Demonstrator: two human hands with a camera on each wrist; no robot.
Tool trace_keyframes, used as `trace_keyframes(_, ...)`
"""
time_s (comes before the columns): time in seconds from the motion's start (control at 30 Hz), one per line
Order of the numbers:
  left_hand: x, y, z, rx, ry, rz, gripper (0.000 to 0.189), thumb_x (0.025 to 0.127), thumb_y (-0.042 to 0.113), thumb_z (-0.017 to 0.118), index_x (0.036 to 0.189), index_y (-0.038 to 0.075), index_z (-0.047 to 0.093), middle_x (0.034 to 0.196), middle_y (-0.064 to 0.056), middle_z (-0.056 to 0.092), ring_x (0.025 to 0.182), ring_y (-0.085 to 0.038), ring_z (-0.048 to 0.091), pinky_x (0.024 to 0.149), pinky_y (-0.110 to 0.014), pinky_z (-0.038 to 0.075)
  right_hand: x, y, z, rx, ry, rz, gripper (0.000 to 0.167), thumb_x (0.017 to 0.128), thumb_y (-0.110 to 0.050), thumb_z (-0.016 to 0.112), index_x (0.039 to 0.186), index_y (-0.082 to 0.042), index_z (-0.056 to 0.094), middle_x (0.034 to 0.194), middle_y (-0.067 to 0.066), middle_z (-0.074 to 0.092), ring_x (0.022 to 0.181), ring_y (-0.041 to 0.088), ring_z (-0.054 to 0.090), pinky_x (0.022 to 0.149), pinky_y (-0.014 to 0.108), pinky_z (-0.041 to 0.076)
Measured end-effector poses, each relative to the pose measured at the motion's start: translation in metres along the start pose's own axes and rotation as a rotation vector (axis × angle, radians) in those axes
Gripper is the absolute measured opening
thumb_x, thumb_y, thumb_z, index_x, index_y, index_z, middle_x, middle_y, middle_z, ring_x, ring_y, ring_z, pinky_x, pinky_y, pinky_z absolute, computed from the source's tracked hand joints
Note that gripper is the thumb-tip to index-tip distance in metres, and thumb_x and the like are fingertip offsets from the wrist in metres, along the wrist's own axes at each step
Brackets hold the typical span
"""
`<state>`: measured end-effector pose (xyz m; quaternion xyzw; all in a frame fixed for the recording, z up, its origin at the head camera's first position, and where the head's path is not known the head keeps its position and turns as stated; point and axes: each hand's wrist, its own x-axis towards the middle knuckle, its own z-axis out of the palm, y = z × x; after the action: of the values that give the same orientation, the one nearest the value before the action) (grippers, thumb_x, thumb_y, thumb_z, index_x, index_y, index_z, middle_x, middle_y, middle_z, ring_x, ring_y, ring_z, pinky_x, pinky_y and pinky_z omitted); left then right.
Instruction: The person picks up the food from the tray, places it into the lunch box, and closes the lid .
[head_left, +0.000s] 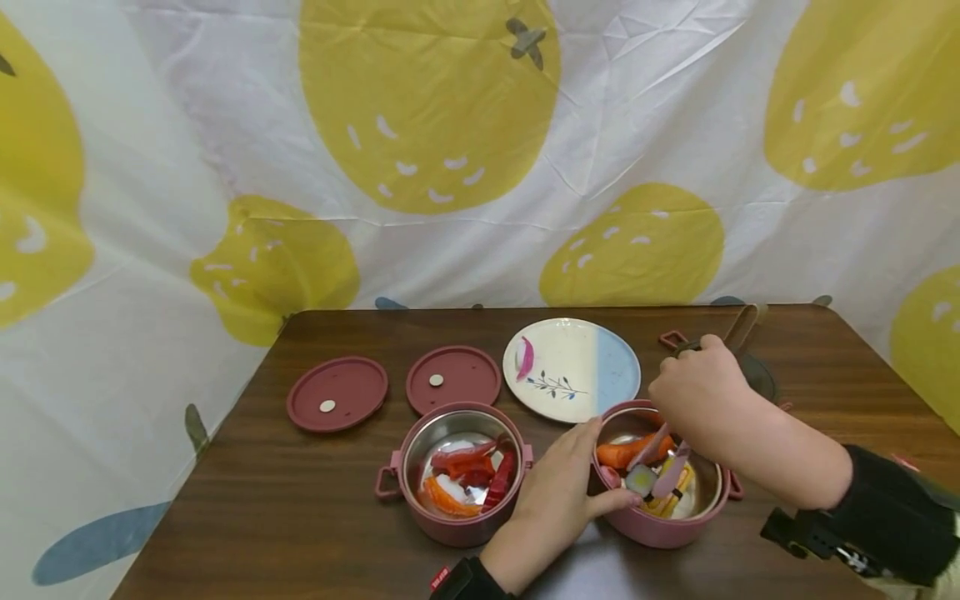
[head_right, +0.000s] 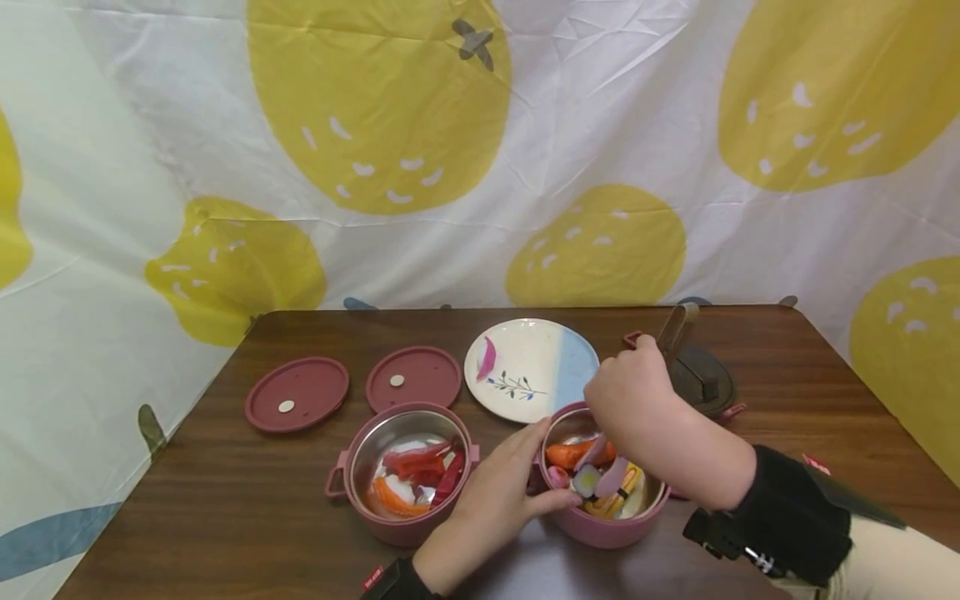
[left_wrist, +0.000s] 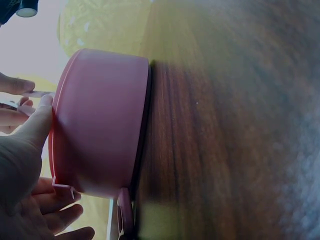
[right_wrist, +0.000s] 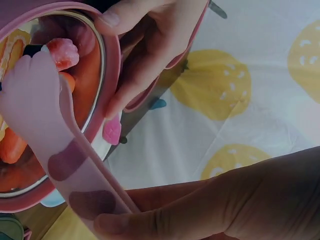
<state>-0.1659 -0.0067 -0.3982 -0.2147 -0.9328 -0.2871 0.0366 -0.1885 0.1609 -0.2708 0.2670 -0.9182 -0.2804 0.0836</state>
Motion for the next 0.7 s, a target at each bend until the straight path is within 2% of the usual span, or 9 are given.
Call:
trace_keyframes(0.23, 0.000, -0.002, 0.000, -0.003, 0.007, 0.014, 0.083, 0.081, 0.057, 0.074, 0.147, 0.017, 0.043, 0.141, 0.003, 0.057, 0.128, -0.014, 0.056, 0.105, -0.034, 0.051, 0.001, 0.002, -0.005, 0.067, -0.073, 0.035, 0.023, 0.071, -0.033, 0.087, 0.068, -0.019, 0.068, 0.066, -0.001, 0.061, 0.060, 0.019, 0.055, 0.060, 0.037, 0.043)
trace_keyframes(0.33, 0.000, -0.001, 0.000, -0.005, 0.009, 0.017, 0.083, 0.081, 0.056, 0.074, 0.147, 0.017, 0.043, 0.141, 0.003, 0.057, 0.128, -0.014, 0.056, 0.105, -0.034, 0.051, -0.001, 0.004, -0.007, 0.084, -0.101, 0.052, 0.020, 0.070, -0.027, 0.087, 0.070, -0.019, 0.069, 0.067, 0.000, 0.062, 0.063, 0.020, 0.056, 0.061, 0.039, 0.043)
trace_keyframes(0.5, 0.000, -0.001, 0.000, -0.005, 0.001, 0.002, 0.086, 0.081, 0.057, 0.074, 0.149, 0.016, 0.042, 0.146, 0.001, 0.055, 0.133, -0.015, 0.053, 0.109, -0.036, 0.048, -0.003, 0.010, -0.011, 0.094, -0.107, 0.085, 0.016, 0.073, -0.020, 0.086, 0.072, -0.017, 0.070, 0.068, 0.002, 0.061, 0.062, 0.021, 0.057, 0.061, 0.039, 0.042)
trace_keyframes(0.7, 0.000, -0.001, 0.000, -0.012, -0.013, -0.011, 0.087, 0.081, 0.057, 0.074, 0.150, 0.015, 0.041, 0.148, -0.001, 0.053, 0.136, -0.017, 0.052, 0.111, -0.037, 0.047, -0.003, 0.020, -0.020, 0.122, -0.129, 0.132, 0.022, 0.069, -0.024, 0.090, 0.075, -0.016, 0.070, 0.072, 0.004, 0.061, 0.066, 0.023, 0.058, 0.064, 0.042, 0.044)
